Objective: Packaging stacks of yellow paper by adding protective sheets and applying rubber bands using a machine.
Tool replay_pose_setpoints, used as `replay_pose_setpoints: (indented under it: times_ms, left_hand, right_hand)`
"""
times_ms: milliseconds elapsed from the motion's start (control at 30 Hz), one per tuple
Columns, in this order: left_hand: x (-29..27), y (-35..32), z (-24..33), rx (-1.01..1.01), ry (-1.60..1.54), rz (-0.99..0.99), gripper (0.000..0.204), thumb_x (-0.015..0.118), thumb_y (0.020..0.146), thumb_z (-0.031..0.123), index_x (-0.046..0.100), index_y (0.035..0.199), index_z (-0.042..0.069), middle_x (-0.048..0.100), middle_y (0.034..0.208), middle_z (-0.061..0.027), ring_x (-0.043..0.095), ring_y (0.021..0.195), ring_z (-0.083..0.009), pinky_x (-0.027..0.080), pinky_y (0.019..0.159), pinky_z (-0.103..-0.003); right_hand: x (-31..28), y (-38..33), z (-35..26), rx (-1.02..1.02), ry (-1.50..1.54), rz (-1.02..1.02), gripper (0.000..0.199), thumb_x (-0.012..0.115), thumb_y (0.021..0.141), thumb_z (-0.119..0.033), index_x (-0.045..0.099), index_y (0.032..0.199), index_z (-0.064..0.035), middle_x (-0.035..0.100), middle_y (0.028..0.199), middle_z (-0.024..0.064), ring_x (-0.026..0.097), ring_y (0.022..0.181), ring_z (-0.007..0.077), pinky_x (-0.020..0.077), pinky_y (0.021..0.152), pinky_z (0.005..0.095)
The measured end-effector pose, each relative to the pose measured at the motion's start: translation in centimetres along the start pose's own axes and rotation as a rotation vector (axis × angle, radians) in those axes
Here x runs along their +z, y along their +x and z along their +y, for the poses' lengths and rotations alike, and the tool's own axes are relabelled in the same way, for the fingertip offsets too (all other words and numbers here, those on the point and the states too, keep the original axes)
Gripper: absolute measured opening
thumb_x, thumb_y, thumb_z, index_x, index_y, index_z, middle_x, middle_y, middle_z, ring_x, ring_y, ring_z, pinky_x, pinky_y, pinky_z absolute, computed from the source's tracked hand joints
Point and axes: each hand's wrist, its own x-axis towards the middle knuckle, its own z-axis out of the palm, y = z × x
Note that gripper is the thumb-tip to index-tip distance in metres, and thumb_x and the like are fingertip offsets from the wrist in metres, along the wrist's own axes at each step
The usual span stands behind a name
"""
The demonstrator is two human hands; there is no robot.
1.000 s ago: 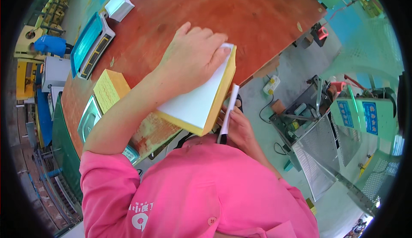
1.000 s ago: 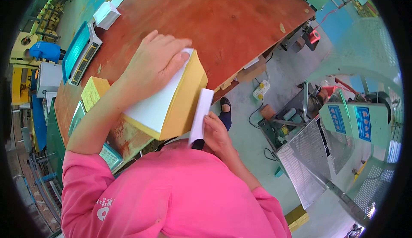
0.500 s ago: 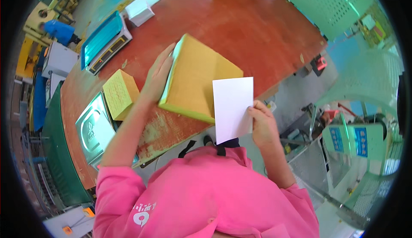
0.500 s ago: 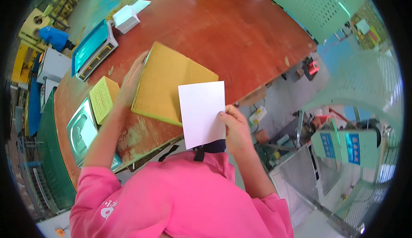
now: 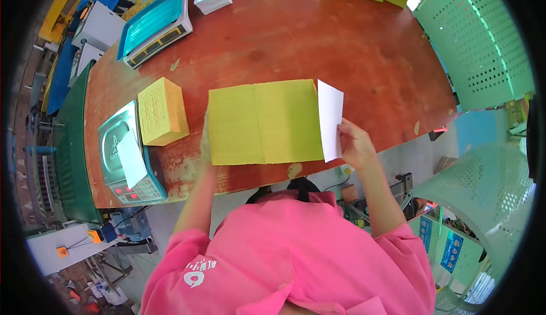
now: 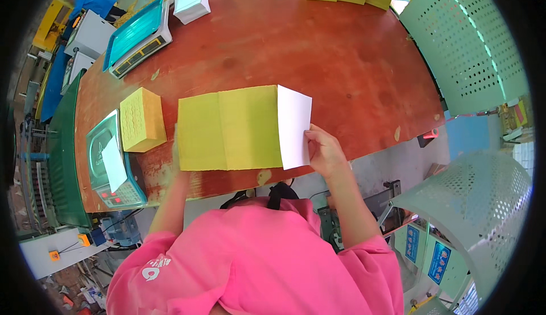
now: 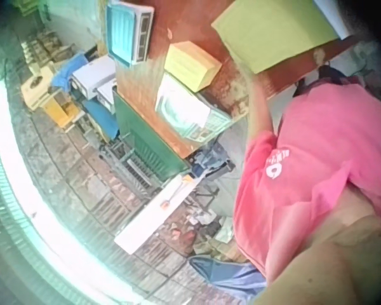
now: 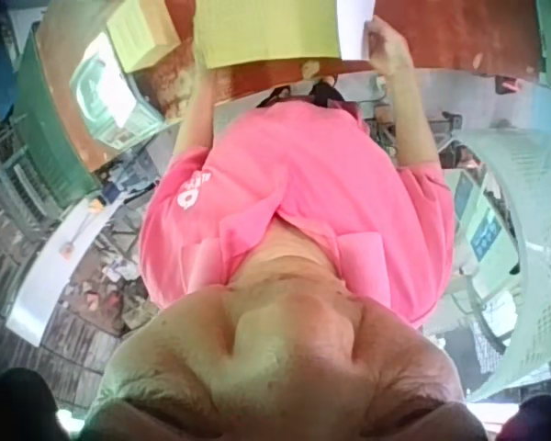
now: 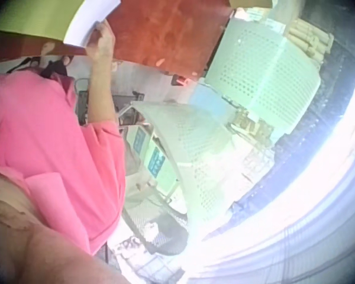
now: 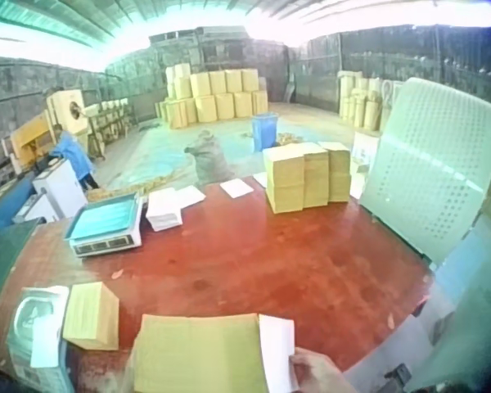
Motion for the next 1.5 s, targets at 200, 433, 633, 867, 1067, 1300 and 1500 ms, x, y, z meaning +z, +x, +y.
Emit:
replay_pose_setpoints:
  times_ms: [200, 433, 633, 867, 1067, 1300, 1500]
  left_hand:
    - [5.7, -1.6, 1.2, 0.053, 0.172, -0.032, 0.051, 0.032, 0.104, 0.042, 0.043, 0.14, 0.007, 0.052, 0.134, -0.0105, 0.052, 0.121, -0.024, 0.044, 0.101, -0.039]
    - [5.0, -1.3, 1.2, 0.047, 0.222, 0.016, 0.046, 0.033, 0.104, 0.034, 0.044, 0.138, 0.004, 0.055, 0.131, -0.0107, 0.055, 0.117, -0.0231, 0.045, 0.099, -0.039]
    - [5.4, -0.9, 0.7, 0.087, 0.291, -0.046, 0.044, 0.034, 0.104, 0.033, 0.045, 0.137, 0.005, 0.054, 0.132, -0.0101, 0.054, 0.118, -0.0229, 0.045, 0.1, -0.039]
    - [3.7, -0.6, 1.3, 0.01, 0.278, -0.128, 0.047, 0.038, 0.103, 0.029, 0.034, 0.145, 0.008, 0.045, 0.141, -0.0079, 0.046, 0.128, -0.0223, 0.039, 0.107, -0.038]
    - [3.9, -0.5, 1.5, -0.004, 0.303, -0.097, 0.045, 0.038, 0.102, 0.029, 0.035, 0.143, 0.009, 0.047, 0.137, -0.0076, 0.047, 0.126, -0.0219, 0.039, 0.105, -0.038]
    - [4.9, -1.0, 1.8, 0.0, 0.386, -0.052, 0.046, 0.038, 0.102, 0.035, 0.042, 0.138, 0.006, 0.053, 0.132, -0.0088, 0.052, 0.12, -0.0218, 0.044, 0.1, -0.036]
    - [5.1, -1.2, 2.2, -0.026, 0.414, -0.009, 0.047, 0.039, 0.102, 0.037, 0.043, 0.139, 0.008, 0.052, 0.134, -0.0084, 0.052, 0.12, -0.0209, 0.043, 0.1, -0.036]
  right_hand:
    - [-0.9, 1.0, 0.4, 0.042, -0.138, 0.056, 0.031, 0.046, 0.086, -0.003, 0.057, 0.114, 0.0035, 0.065, 0.107, 0.0115, 0.063, 0.099, 0.0195, 0.0495, 0.088, 0.0335]
    - [-0.4, 2.3, 2.8, -0.282, -0.646, 0.241, 0.043, 0.047, 0.086, 0.001, 0.052, 0.129, 0.0011, 0.063, 0.099, 0.0098, 0.061, 0.092, 0.0202, 0.0472, 0.084, 0.0312]
    - [1.4, 2.3, 4.2, -0.567, -1.192, 0.461, 0.044, 0.051, 0.089, -0.001, 0.05, 0.132, -0.0023, 0.062, 0.105, 0.0131, 0.06, 0.095, 0.0214, 0.048, 0.083, 0.032]
    - [4.1, 0.2, 3.8, -0.369, -0.442, 0.25, 0.034, 0.053, 0.096, -0.011, 0.055, 0.128, 0.0006, 0.058, 0.126, 0.0071, 0.054, 0.112, 0.0138, 0.0436, 0.094, 0.028]
    - [7.4, -1.1, 2.7, -0.469, -0.401, 0.165, 0.04, 0.051, 0.097, -0.017, 0.05, 0.133, 0.0008, 0.059, 0.122, 0.0083, 0.054, 0.111, 0.0135, 0.0415, 0.095, 0.0274]
    - [6.6, -0.5, 1.6, -0.445, -0.564, 0.215, 0.049, 0.056, 0.091, -0.014, 0.045, 0.137, -0.0008, 0.059, 0.121, 0.0107, 0.055, 0.11, 0.0166, 0.042, 0.097, 0.0303]
    - [5.8, -0.1, 1.8, -0.604, -0.814, 0.439, 0.059, 0.056, 0.087, -0.013, 0.039, 0.143, -0.0076, 0.059, 0.123, 0.0217, 0.059, 0.114, 0.029, 0.0435, 0.098, 0.035]
